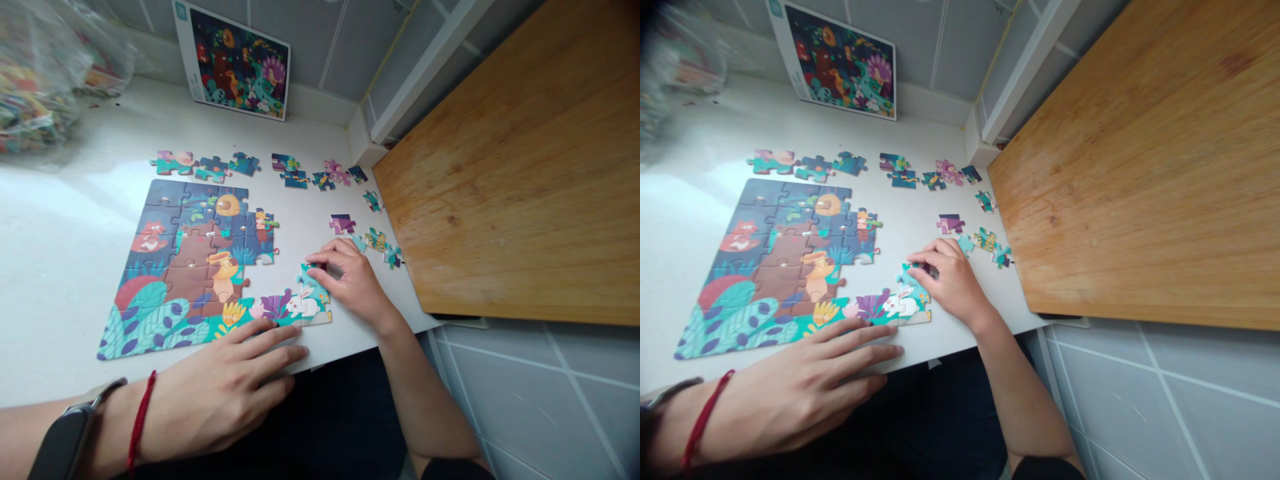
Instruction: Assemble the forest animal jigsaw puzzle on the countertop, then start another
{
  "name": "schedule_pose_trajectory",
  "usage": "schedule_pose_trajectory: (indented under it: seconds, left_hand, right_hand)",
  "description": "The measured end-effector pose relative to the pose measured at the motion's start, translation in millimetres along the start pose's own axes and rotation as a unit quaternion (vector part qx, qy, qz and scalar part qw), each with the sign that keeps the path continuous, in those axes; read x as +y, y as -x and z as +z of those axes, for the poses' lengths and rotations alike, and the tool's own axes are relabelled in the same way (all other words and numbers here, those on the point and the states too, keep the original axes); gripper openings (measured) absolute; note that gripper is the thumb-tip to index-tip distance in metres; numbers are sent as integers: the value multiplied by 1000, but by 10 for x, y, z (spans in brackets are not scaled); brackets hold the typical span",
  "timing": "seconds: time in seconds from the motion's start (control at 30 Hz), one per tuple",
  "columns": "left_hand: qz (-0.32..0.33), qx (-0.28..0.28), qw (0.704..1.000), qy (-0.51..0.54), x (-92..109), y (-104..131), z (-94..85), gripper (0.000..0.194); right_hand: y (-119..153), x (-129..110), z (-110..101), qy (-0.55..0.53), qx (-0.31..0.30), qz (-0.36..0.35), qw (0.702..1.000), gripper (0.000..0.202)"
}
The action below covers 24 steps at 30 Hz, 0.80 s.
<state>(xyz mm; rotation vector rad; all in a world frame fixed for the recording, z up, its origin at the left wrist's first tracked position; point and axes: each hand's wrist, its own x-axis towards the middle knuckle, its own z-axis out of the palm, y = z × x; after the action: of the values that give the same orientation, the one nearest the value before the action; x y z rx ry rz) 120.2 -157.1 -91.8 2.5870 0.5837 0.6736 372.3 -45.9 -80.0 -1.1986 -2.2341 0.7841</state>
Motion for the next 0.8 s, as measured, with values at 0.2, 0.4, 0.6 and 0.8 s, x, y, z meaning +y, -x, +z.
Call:
schedule_pose_trajectory:
  seconds: [0.2,0.4,0.6,0.8]
  left_hand:
    - [-2,-3,1000,3,-3,-1,-3,15]
    - [2,8,1000,4,-1,-4,8,16]
    - [5,18,1000,-1,-1,2,37,16]
    - [3,21,1000,-1,-1,-10,41,16]
  right_hand:
    - [0,-24,-10,-24,28,-13,999,13]
    - [-3,185,-269,-4,292,56,955,17]
    - [91,475,-552,99,261,132,951,26]
    - [178,321,-495,155,79,170,970,49]
